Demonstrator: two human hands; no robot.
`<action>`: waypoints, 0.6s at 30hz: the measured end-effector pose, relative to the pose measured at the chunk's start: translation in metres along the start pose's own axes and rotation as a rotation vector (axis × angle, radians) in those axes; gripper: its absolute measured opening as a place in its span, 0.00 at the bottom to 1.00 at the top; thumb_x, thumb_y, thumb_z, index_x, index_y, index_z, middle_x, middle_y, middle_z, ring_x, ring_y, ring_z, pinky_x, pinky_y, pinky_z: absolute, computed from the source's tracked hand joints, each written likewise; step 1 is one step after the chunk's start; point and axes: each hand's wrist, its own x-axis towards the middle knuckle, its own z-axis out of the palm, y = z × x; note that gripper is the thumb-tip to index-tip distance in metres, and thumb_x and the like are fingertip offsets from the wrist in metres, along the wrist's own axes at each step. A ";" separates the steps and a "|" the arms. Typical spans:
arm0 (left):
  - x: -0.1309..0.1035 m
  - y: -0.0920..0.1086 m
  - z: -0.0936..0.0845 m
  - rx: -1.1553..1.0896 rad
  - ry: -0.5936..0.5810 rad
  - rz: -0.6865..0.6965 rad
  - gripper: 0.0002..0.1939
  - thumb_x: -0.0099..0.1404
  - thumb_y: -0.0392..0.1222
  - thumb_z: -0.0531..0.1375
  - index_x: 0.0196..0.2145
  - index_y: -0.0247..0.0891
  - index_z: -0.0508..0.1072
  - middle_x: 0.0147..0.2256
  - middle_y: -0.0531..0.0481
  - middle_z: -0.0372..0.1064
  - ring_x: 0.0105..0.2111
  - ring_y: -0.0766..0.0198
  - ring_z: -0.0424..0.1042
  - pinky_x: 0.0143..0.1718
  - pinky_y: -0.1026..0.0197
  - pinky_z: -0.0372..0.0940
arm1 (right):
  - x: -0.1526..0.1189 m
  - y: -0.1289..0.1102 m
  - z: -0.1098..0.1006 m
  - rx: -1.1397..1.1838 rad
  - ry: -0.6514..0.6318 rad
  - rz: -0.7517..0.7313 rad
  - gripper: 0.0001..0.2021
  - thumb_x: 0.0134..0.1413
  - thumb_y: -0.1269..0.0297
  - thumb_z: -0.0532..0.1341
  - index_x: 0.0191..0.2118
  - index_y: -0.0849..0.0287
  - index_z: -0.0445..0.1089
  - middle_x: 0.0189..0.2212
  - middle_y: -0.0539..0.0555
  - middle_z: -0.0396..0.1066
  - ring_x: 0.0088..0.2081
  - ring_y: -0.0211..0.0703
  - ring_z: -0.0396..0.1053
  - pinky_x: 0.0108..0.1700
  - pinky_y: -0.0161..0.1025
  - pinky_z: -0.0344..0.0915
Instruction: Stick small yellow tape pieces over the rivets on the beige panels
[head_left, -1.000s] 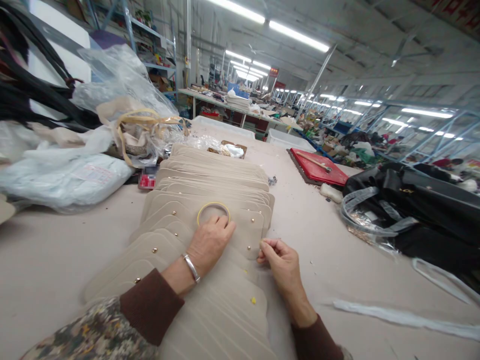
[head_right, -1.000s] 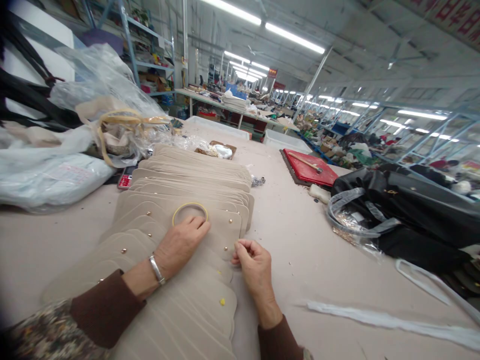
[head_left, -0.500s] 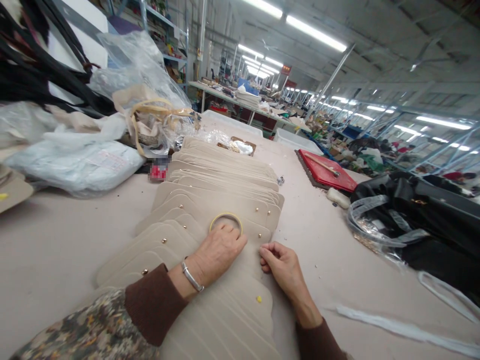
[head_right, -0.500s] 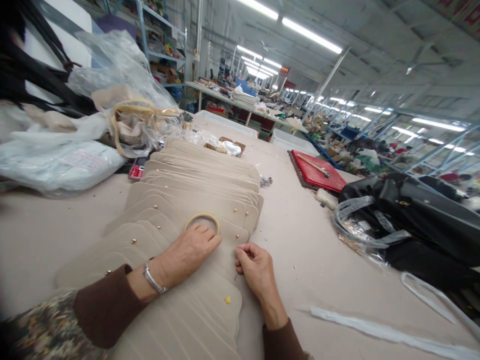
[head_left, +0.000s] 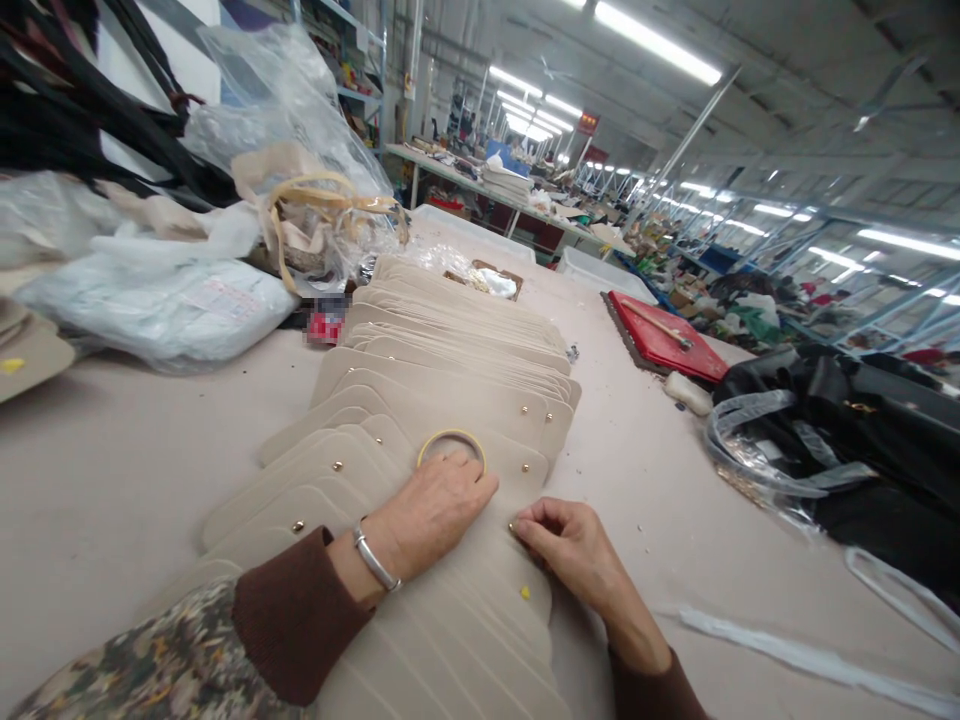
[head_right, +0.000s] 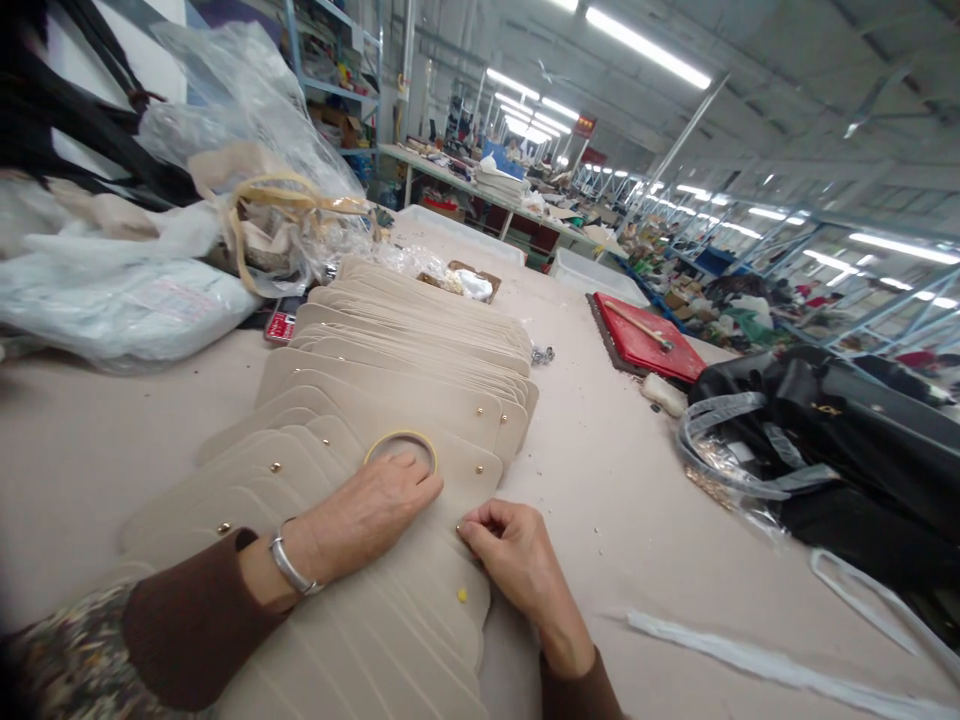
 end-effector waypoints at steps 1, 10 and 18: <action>0.000 0.000 0.000 -0.007 0.005 0.006 0.07 0.66 0.29 0.52 0.36 0.37 0.66 0.35 0.45 0.67 0.36 0.55 0.65 0.36 0.55 0.61 | -0.001 0.000 0.001 -0.032 0.003 -0.016 0.09 0.49 0.62 0.62 0.26 0.62 0.75 0.18 0.48 0.69 0.20 0.34 0.60 0.23 0.30 0.56; -0.002 -0.002 0.003 -0.032 0.023 0.041 0.06 0.67 0.30 0.52 0.35 0.37 0.67 0.33 0.45 0.67 0.35 0.54 0.65 0.35 0.54 0.61 | -0.004 -0.014 0.007 -0.289 0.023 -0.126 0.09 0.52 0.65 0.59 0.27 0.59 0.75 0.23 0.50 0.74 0.25 0.39 0.68 0.29 0.33 0.59; -0.002 -0.003 0.002 -0.029 0.020 0.038 0.07 0.65 0.28 0.52 0.35 0.37 0.67 0.33 0.46 0.68 0.34 0.55 0.65 0.34 0.55 0.60 | -0.012 -0.001 -0.001 -0.246 0.085 -0.052 0.08 0.52 0.60 0.61 0.30 0.59 0.72 0.20 0.48 0.71 0.23 0.39 0.67 0.27 0.34 0.59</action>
